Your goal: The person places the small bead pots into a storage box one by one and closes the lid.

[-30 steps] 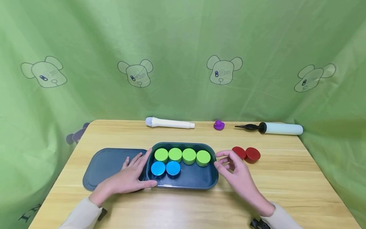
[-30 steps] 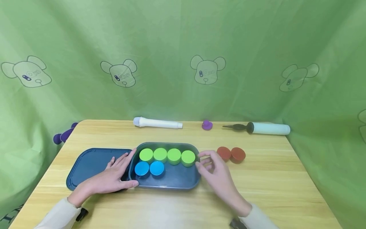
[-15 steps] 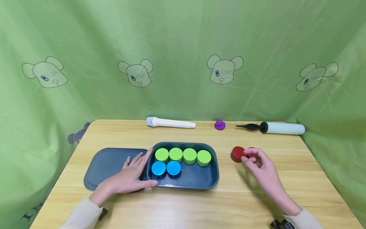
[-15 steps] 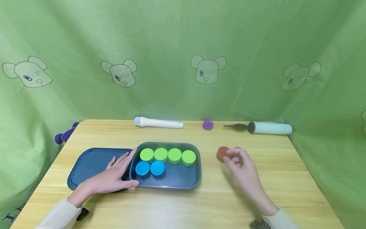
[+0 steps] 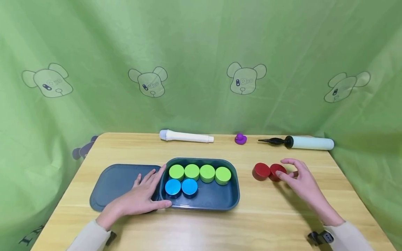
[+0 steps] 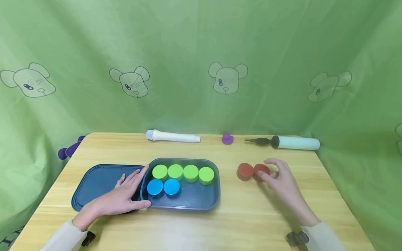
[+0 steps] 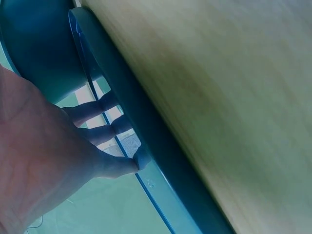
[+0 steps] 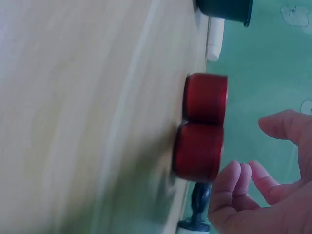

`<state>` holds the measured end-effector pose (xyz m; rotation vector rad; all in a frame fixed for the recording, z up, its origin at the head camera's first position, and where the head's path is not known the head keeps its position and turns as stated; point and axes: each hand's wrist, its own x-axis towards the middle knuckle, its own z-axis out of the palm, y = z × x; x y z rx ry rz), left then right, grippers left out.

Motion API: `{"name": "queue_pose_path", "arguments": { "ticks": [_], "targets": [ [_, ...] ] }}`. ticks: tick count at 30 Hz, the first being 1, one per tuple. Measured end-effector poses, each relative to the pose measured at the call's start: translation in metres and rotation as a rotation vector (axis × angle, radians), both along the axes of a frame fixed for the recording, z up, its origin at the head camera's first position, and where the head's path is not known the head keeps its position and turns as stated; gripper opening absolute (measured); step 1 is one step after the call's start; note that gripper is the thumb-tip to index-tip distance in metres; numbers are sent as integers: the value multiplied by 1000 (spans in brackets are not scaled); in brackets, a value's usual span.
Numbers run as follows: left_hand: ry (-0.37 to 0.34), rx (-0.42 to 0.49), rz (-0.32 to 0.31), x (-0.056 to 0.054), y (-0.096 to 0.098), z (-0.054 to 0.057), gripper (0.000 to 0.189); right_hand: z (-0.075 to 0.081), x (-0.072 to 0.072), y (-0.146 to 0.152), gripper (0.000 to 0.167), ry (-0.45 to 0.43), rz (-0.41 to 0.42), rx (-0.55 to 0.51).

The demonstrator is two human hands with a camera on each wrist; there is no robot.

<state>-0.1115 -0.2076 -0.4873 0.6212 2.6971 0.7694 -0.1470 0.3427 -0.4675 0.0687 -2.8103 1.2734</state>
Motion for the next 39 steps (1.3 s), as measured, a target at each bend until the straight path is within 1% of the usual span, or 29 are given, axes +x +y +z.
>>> {"name": "queue_pose_path", "arguments": {
  "ticks": [4, 10, 14, 19, 24, 27, 33, 36, 39],
  "targets": [
    [0, 2, 1, 0, 0, 0, 117, -8, -6, 8, 66, -77, 13, -10],
    [-3, -2, 0, 0, 0, 0, 117, -14, -15, 12, 62, -172, 26, -36],
    [7, 6, 3, 0, 0, 0, 117, -15, -18, 11, 56, -181, 30, -38],
    [-10, 9, -4, 3, 0, -1, 117, -18, -15, 13, 49, -157, 23, -31],
    [-8, 3, -8, 1, 0, -1, 117, -15, -10, 14, 50, -111, -18, -11],
    [-10, 2, -10, 0, 0, -1, 117, -10, -5, 13, 51, -67, -59, -27],
    [-5, 7, -11, 1, 0, 1, 117, 0, 5, 6, 52, 8, -129, -121],
    [3, 10, -13, 2, 0, 3, 116, 6, 11, -2, 51, 44, -134, -139],
    [4, 5, -11, 4, 0, 4, 116, 14, 18, -13, 49, 63, -118, -153]
  ]
}}
